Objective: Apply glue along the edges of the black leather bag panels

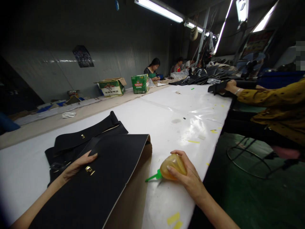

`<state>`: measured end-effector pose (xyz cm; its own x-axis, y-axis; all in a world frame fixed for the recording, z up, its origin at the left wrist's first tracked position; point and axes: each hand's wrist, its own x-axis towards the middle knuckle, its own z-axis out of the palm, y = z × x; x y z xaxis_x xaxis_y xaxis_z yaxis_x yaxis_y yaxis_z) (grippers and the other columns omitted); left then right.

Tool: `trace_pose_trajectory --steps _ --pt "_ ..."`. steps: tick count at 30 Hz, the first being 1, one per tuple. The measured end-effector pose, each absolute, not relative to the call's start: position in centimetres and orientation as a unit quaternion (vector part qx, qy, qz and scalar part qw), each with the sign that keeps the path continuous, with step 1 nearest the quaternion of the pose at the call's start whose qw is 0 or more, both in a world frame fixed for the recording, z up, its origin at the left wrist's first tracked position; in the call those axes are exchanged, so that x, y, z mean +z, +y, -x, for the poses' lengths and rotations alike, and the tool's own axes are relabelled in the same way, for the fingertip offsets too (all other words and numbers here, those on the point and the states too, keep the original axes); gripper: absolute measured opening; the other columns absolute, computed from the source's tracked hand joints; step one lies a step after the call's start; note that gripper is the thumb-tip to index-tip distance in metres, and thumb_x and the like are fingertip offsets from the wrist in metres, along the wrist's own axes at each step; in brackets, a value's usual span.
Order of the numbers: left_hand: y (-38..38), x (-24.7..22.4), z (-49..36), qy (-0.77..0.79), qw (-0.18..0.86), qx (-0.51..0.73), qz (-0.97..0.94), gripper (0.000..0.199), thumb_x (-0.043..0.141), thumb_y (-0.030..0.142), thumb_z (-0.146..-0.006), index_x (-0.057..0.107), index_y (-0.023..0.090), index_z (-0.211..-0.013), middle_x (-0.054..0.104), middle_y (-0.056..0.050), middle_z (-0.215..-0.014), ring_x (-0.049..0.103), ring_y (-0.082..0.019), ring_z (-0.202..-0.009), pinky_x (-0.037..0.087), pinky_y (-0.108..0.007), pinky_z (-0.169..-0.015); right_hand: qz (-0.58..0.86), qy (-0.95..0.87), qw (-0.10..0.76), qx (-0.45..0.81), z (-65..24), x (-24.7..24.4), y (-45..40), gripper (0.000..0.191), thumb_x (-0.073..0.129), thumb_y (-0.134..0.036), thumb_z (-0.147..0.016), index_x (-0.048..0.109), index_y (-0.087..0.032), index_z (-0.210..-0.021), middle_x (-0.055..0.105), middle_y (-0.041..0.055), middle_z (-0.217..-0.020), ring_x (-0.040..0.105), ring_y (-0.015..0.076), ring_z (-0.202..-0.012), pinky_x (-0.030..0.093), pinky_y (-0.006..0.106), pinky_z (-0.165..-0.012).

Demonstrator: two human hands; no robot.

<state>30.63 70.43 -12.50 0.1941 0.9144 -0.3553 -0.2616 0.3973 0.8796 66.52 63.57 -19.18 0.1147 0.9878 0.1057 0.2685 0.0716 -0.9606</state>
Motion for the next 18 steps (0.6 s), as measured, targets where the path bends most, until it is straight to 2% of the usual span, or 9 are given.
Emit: trace_pose_trajectory --steps 5,11,18 --pt "70.5 -12.3 -30.8 0.476 0.687 0.424 -0.349 0.071 0.075 0.013 -0.070 0.045 0.009 -0.134 0.075 -0.016 -0.100 0.071 -0.034 -0.090 0.061 -0.036 -0.067 0.596 -0.535 0.511 0.314 -67.0 -19.2 65.5 0.045 0.065 -0.050 -0.082 0.044 -0.031 -0.117 0.054 -0.0001 -0.107 0.056 0.0208 -0.092 0.044 0.029 -0.081" --pt "70.7 -12.7 -30.4 0.464 0.699 0.425 -0.340 0.069 0.074 0.014 -0.072 0.046 0.010 -0.134 0.075 -0.016 -0.101 0.071 -0.033 -0.091 0.061 -0.035 -0.068 0.549 -0.561 0.450 0.425 -66.7 -19.1 63.9 0.046 0.065 -0.050 -0.081 0.043 -0.031 -0.118 0.057 -0.0014 -0.097 0.057 0.0200 -0.085 0.047 0.028 -0.074" --pt "70.8 -12.8 -30.1 0.466 0.694 0.420 -0.353 0.072 0.074 0.015 -0.072 0.043 0.010 -0.136 0.074 -0.017 -0.103 0.071 -0.033 -0.089 0.061 -0.035 -0.066 0.585 -0.536 0.513 0.326 -66.9 -19.2 66.3 0.047 0.066 -0.050 -0.080 0.045 -0.030 -0.117 0.055 0.0004 -0.108 0.055 0.0217 -0.094 0.045 0.029 -0.080"
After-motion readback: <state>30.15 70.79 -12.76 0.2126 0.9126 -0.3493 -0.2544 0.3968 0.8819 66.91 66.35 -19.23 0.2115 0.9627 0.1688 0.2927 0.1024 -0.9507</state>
